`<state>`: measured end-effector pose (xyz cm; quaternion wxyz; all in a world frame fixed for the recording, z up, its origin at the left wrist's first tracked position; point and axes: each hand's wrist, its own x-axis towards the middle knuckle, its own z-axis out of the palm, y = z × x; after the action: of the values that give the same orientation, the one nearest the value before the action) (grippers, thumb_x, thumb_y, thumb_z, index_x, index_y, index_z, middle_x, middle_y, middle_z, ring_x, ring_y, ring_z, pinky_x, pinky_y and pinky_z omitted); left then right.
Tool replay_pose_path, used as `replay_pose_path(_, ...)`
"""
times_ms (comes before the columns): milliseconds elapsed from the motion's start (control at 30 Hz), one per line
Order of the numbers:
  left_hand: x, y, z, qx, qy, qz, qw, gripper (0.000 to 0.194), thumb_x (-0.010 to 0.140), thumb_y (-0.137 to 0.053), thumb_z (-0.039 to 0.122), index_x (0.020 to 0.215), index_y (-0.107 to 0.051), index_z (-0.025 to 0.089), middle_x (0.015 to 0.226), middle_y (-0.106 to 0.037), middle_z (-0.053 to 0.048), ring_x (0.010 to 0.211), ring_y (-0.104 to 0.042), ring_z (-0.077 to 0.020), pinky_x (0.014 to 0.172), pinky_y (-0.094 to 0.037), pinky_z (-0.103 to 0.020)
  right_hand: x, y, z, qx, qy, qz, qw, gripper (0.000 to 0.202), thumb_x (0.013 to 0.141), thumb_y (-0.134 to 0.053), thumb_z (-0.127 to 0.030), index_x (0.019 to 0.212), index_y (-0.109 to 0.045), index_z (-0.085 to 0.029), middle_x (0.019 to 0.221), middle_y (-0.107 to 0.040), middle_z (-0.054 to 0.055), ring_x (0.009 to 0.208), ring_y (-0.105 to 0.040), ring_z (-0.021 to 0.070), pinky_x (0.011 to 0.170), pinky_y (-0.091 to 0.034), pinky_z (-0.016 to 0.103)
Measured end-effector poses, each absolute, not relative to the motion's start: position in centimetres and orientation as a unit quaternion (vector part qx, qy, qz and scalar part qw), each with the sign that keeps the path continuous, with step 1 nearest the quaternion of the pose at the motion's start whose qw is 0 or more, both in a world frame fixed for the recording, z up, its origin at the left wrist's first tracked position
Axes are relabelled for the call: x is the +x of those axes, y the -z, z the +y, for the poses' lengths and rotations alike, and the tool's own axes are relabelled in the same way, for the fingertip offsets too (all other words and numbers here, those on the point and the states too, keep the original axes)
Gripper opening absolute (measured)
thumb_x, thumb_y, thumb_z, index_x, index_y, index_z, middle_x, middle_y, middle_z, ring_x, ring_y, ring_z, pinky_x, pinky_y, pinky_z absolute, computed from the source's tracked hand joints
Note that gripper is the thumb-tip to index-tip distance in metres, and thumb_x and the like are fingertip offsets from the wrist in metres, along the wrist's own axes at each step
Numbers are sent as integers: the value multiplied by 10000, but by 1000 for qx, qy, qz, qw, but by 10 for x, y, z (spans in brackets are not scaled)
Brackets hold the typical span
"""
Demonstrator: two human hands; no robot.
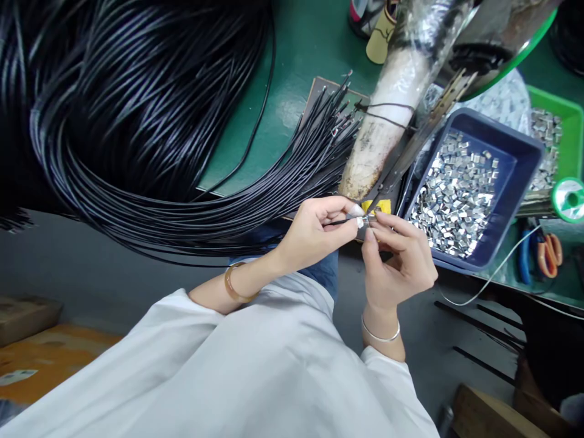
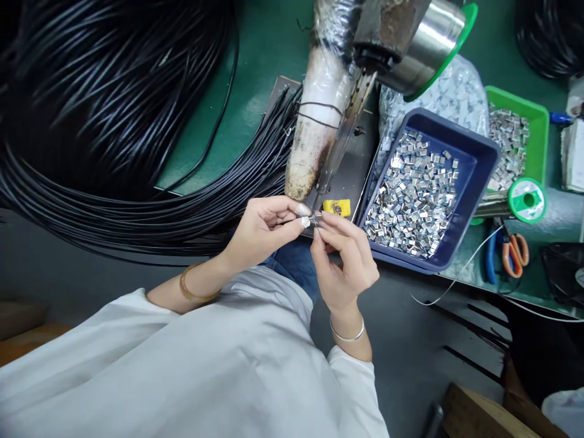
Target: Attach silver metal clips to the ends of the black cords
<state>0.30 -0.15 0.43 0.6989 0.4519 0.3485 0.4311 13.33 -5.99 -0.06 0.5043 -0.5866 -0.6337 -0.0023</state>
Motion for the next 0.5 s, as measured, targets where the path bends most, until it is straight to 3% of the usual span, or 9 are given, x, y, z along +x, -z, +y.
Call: replay_pose_path(500,-3,-6,3,455,-414,350,706,76,697,-711,158,727,-656,115,534,-484,60,480,-380,-24,462,-305,-158,132,4,-58,-560,-28,-646,517,171,790,-664,-86,900,-618,-209,1051,-721,32,866,-721,145,681,-632,276)
